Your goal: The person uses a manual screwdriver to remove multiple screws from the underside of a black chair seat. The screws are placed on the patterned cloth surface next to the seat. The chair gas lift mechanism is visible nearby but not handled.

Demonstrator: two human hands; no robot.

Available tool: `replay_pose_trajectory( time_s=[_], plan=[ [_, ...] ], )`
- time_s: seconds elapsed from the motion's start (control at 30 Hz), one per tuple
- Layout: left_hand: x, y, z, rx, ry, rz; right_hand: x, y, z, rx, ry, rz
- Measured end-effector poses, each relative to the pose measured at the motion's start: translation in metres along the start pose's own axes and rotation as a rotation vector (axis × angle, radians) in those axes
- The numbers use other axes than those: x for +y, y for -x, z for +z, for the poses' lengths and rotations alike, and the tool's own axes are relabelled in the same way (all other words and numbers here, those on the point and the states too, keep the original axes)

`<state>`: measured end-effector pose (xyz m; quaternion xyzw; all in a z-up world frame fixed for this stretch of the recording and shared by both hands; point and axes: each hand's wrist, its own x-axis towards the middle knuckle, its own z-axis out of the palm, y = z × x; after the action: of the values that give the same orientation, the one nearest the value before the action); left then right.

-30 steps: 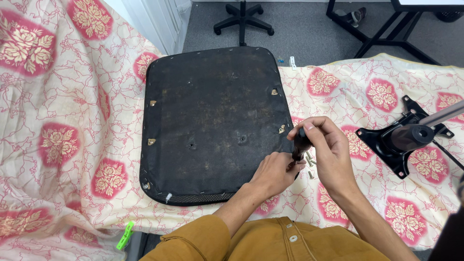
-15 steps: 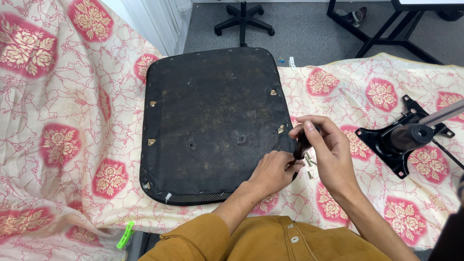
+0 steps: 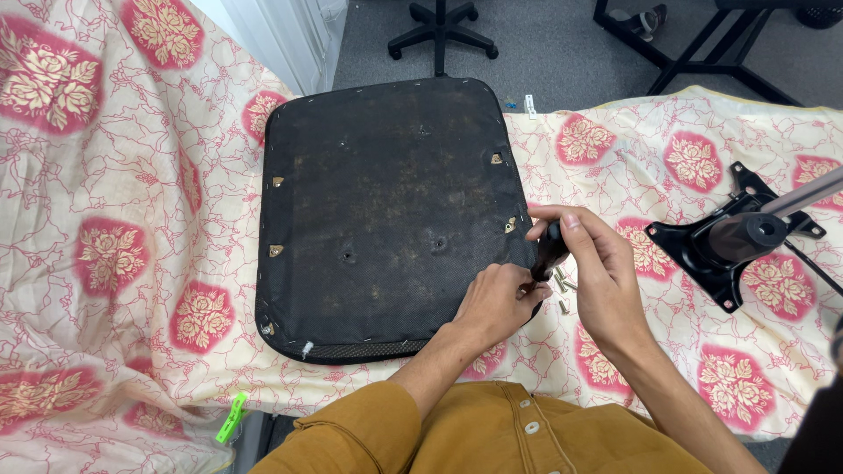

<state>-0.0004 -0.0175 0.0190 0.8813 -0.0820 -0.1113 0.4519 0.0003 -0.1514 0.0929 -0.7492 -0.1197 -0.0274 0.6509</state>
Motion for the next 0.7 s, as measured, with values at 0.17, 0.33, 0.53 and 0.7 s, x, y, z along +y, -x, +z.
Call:
replay_pose_trajectory(
  time_s=[0.17,0.33,0.53,0.7],
  plan=[
    [0.0006,0.0039,-0.0013,-0.06,0.105,-0.014,0.0036,0.0,-0.0007,0.018,-0.042,-0.006],
    [-0.0023,0.001,-0.0026,-0.043,0.061,0.008,0.0085,-0.0037,-0.0041,0.023,-0.039,-0.006],
    [-0.0075,-0.0017,-0.0011,0.017,0.052,0.097,0.0085,-0.0069,-0.0063,0.0,-0.056,0.059],
    [-0.0051,-0.0013,-0.0029,-0.021,0.053,0.043,0.0081,-0.0076,-0.0028,0.007,-0.115,0.033]
  ],
)
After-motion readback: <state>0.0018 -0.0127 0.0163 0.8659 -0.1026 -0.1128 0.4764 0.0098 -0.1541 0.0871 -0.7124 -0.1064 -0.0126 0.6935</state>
